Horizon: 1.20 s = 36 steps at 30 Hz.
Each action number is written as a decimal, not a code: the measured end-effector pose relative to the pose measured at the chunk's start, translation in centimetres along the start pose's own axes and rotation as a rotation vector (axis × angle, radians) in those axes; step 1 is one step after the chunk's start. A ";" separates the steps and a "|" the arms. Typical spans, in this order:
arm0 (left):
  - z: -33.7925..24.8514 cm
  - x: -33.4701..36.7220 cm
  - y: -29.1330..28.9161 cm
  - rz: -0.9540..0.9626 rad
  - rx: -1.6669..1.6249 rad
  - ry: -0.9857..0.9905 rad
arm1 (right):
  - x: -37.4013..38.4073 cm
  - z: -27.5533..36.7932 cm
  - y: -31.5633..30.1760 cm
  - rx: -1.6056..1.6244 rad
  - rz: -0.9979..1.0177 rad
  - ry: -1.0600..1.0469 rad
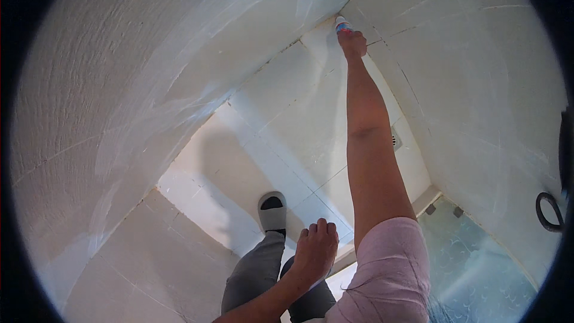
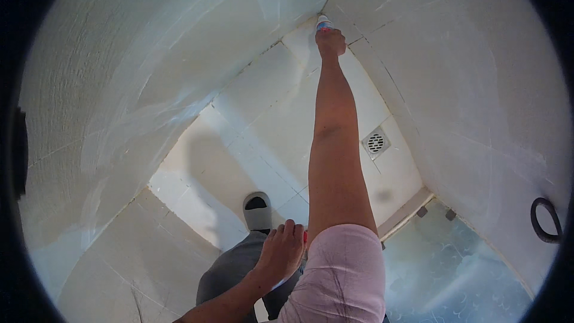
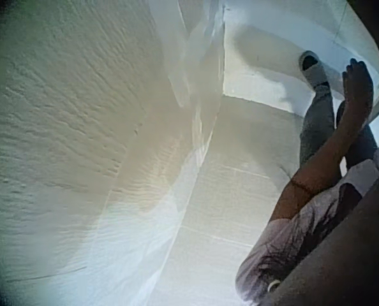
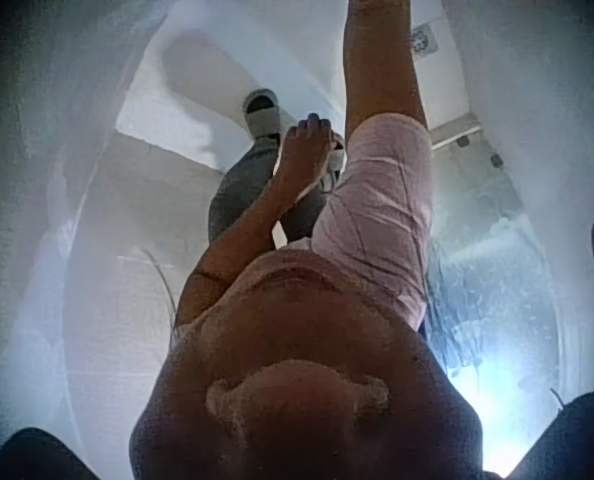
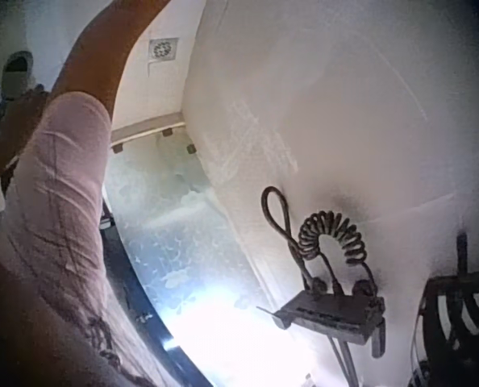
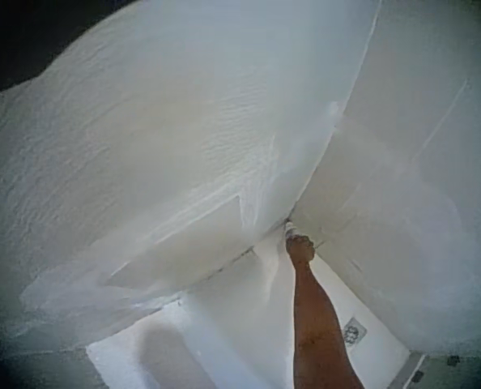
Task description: The person cleans a bathroom by spraying disinfectant into the toilet bowl and around the shower area. They handle a green cloth, a dustpan, and multiple cleaning bottles, moving between the toilet and shower to apply the cleaning agents.
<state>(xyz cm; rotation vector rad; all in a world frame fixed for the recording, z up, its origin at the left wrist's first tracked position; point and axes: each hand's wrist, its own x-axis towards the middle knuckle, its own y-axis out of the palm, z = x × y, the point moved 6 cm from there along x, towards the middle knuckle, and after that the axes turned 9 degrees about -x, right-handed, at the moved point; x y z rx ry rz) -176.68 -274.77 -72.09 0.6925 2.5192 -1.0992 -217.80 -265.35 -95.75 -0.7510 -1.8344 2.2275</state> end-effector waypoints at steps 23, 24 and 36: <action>-0.5 -1.7 5.0 0.107 -0.121 -0.103 | -3.3 -8.9 5.1 1.358 0.613 0.510; -0.3 -1.6 5.0 0.094 -0.123 -0.115 | -3.4 -8.8 4.3 1.440 0.585 0.492; -1.3 -2.1 7.2 0.079 -0.162 -0.137 | -4.8 -11.2 -0.9 1.409 0.040 0.508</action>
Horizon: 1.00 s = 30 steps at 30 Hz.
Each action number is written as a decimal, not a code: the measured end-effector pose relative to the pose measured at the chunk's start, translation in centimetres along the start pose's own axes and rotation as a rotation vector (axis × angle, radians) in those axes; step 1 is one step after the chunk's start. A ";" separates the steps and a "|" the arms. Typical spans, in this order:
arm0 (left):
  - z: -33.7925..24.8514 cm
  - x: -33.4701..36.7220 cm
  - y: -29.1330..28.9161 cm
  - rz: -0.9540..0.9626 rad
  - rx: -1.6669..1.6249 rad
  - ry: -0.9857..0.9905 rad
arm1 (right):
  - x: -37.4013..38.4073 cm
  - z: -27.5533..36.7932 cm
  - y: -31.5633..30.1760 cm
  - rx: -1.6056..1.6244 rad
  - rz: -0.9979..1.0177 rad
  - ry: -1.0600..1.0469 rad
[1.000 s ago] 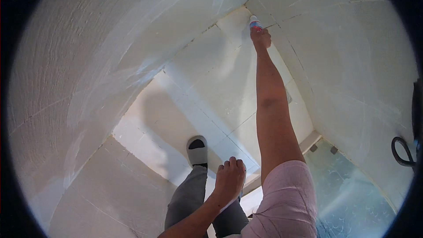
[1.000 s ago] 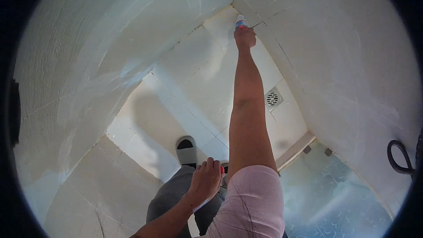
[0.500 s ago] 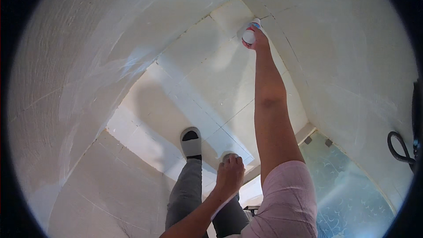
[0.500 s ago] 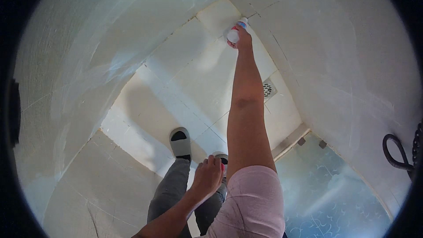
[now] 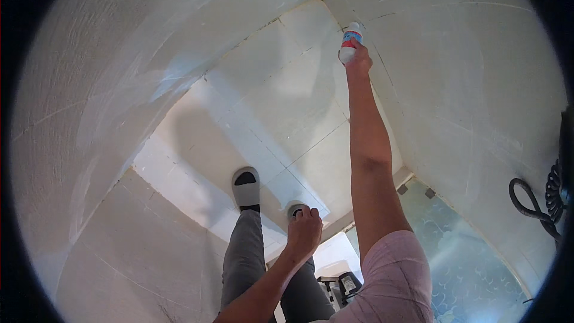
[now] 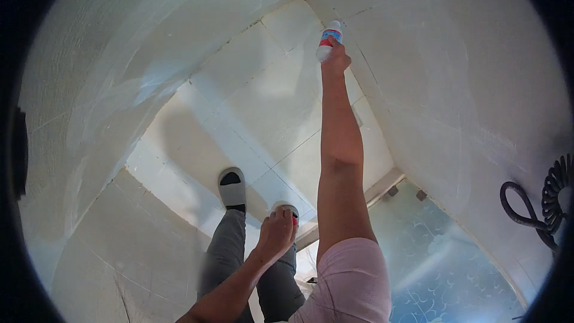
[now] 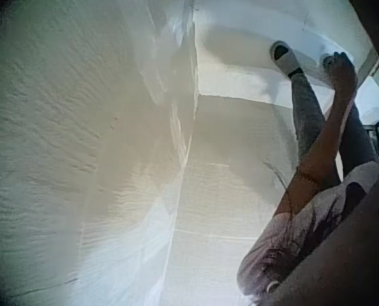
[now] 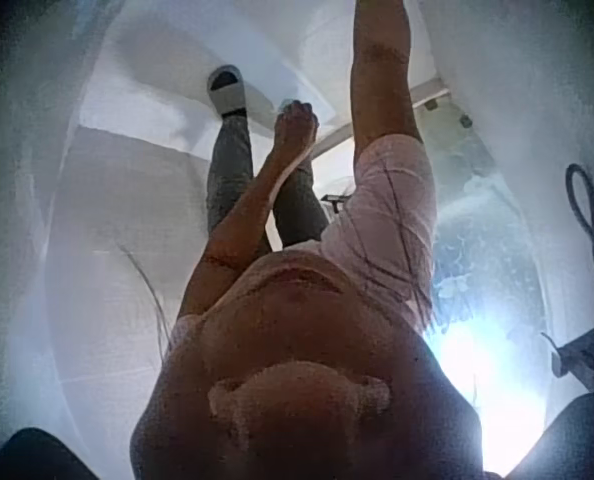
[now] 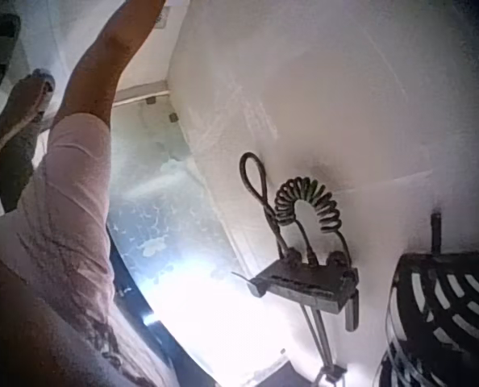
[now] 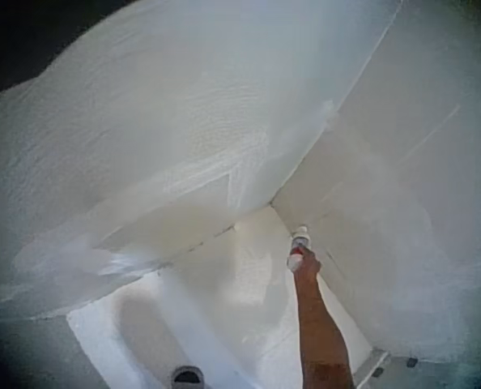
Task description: The person cleans a bathroom by spraying disinfectant into the toilet bowl and around the shower area. They handle a green cloth, a dustpan, and multiple cleaning bottles, moving between the toilet and shower to apply the cleaning agents.
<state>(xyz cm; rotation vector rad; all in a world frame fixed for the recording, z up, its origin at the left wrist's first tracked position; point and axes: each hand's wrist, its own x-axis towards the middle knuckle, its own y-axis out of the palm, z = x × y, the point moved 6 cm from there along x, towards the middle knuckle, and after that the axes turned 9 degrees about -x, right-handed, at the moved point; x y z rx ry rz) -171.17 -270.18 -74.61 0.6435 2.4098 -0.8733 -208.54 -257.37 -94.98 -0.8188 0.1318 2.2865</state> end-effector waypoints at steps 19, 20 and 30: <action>-0.6 -0.4 0.8 0.019 -0.122 -0.015 | -1.1 -0.3 -5.7 0.034 0.016 -0.126; -0.8 -0.4 0.9 0.020 -0.122 -0.011 | -1.1 -0.1 -7.3 0.011 -0.037 -0.155; -0.8 -1.2 2.2 -0.024 -0.114 0.000 | -3.4 -1.3 -15.8 0.109 -0.148 -0.024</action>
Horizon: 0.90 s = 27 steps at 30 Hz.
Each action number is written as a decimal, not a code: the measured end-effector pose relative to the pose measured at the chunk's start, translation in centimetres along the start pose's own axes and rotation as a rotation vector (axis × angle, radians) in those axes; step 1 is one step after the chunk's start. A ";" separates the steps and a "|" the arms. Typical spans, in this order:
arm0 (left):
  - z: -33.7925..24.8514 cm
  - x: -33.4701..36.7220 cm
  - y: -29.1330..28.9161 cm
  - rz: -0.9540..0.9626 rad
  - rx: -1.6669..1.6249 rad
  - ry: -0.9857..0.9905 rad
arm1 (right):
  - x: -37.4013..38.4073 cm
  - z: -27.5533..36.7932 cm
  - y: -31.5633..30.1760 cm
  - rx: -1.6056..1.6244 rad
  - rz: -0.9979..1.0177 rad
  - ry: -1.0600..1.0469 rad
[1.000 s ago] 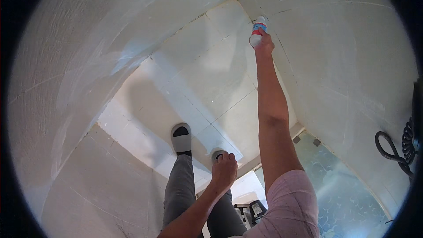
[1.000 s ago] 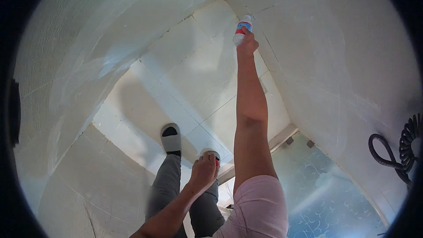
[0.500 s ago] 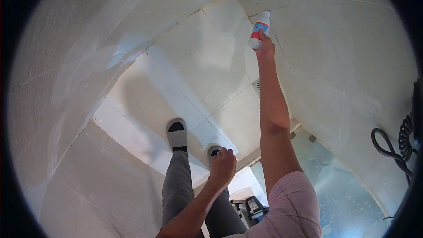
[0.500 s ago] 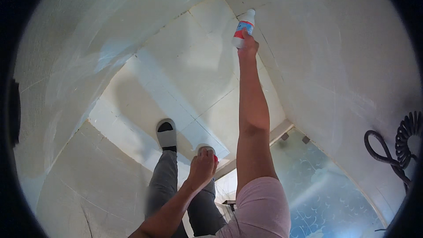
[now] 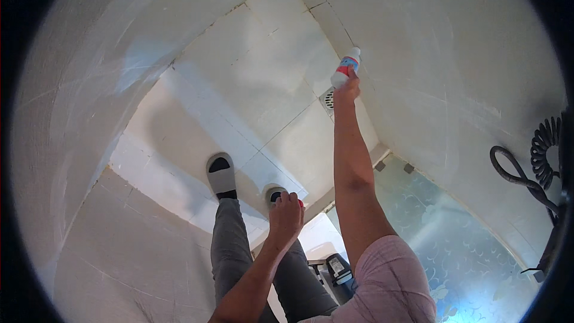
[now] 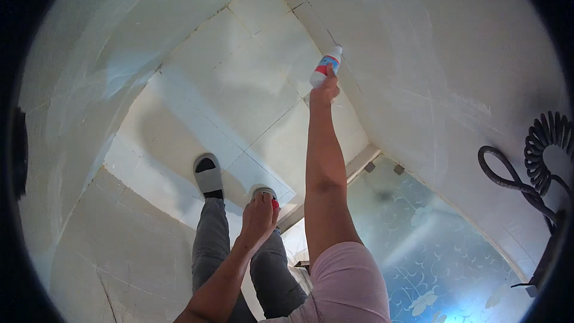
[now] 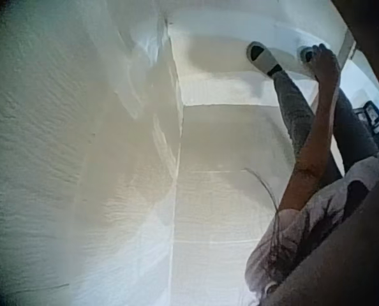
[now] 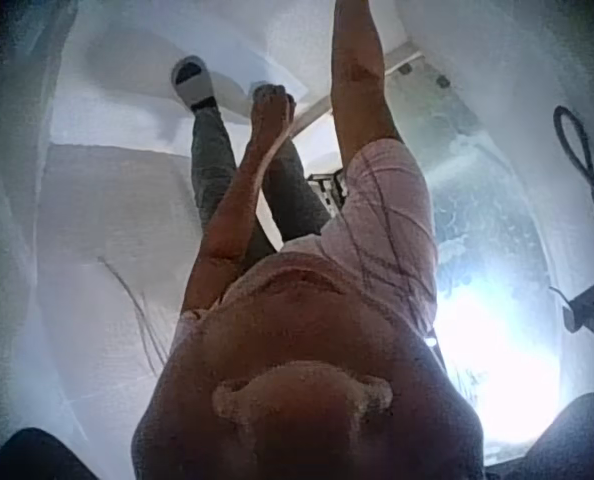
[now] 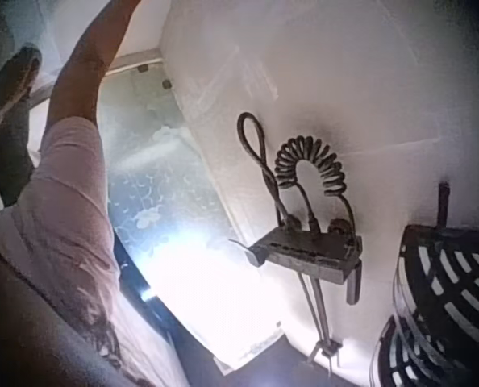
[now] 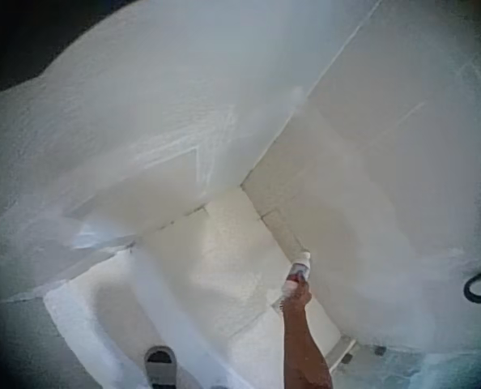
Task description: The person cleans a bathroom by spraying disinfectant into the toilet bowl and around the shower area. They handle a green cloth, a dustpan, and multiple cleaning bottles, moving between the toilet and shower to apply the cleaning agents.
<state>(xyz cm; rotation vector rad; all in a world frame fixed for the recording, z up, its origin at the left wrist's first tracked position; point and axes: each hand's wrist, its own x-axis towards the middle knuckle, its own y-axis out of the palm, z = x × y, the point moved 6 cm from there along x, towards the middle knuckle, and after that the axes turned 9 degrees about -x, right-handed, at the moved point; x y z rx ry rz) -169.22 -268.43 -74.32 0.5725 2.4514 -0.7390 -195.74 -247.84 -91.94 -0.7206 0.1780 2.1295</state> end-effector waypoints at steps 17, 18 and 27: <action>-0.4 -1.0 1.5 0.074 -0.024 0.005 | 2.8 -1.1 5.0 -0.130 0.061 0.075; -0.4 -0.9 1.4 0.073 -0.025 -0.008 | 2.9 -1.5 4.1 -0.164 0.025 0.062; -0.7 -1.0 1.2 -0.007 0.013 0.059 | 5.9 0.6 4.8 -0.639 0.430 -0.325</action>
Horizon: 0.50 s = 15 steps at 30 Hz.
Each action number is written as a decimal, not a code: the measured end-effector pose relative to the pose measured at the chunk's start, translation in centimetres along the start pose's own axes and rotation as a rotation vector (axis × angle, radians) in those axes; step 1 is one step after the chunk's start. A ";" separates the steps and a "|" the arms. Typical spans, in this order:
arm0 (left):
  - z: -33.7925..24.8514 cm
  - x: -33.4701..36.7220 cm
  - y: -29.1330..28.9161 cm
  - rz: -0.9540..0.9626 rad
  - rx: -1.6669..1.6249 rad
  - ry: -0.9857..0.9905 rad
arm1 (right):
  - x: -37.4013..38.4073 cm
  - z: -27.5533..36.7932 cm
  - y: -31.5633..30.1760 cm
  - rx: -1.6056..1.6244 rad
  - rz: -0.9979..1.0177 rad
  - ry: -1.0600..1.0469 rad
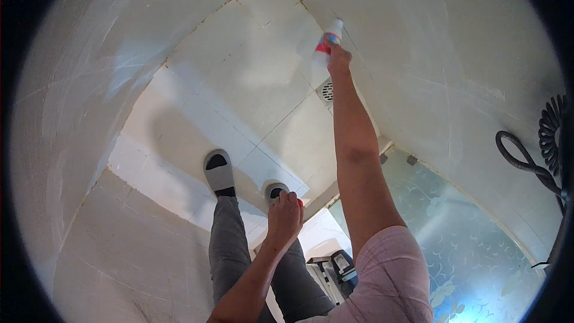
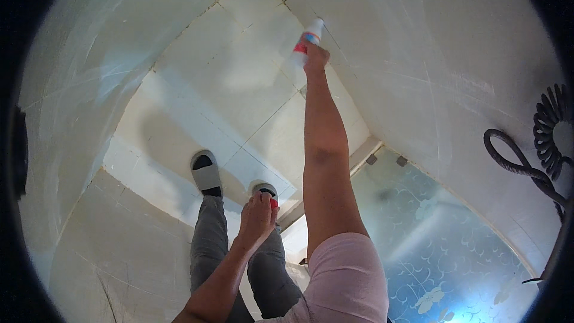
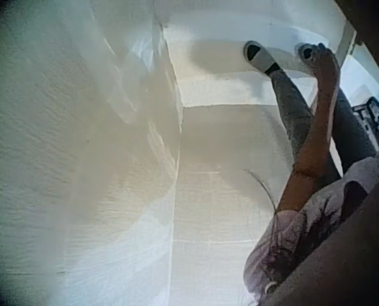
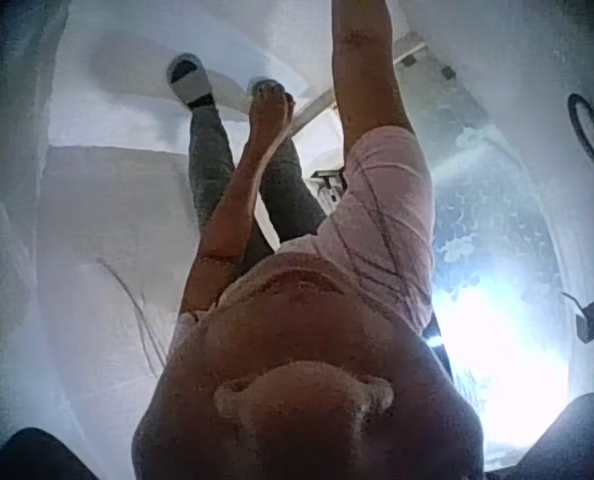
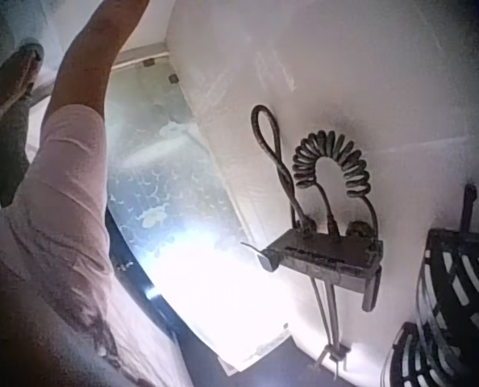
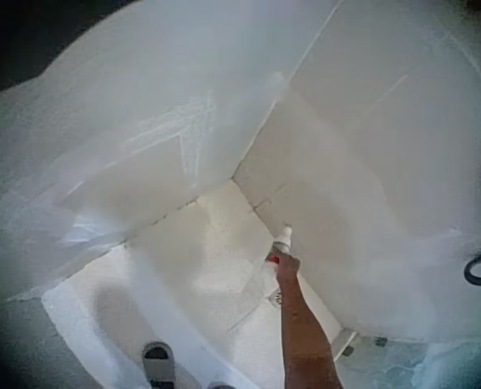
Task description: The person cleans a bathroom by spraying disinfectant into the toilet bowl and around the shower area. They handle a green cloth, a dustpan, and multiple cleaning bottles, moving between the toilet and shower to apply the cleaning agents.
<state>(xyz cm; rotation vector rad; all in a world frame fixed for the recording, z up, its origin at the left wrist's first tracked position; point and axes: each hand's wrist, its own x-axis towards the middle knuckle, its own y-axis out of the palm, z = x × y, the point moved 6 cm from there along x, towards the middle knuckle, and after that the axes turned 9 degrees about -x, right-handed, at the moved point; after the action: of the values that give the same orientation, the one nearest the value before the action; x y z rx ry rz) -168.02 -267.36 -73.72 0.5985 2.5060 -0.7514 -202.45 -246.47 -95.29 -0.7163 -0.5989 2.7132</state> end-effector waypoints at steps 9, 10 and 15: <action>0.4 0.1 0.5 0.013 -0.004 -0.012 | -4.1 0.6 0.2 0.253 -0.465 0.335; 0.2 0.0 0.7 0.017 -0.003 0.005 | -4.1 -0.8 -1.7 0.334 -0.486 0.328; 0.4 0.0 0.8 0.060 -0.074 -0.076 | -6.4 -1.5 -3.1 0.246 -0.502 0.402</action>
<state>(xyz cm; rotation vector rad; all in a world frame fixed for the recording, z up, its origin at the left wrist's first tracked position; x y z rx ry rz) -167.48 -267.00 -74.33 0.6045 2.4233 -0.6451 -195.77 -245.53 -92.44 -0.8742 -0.2890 2.0582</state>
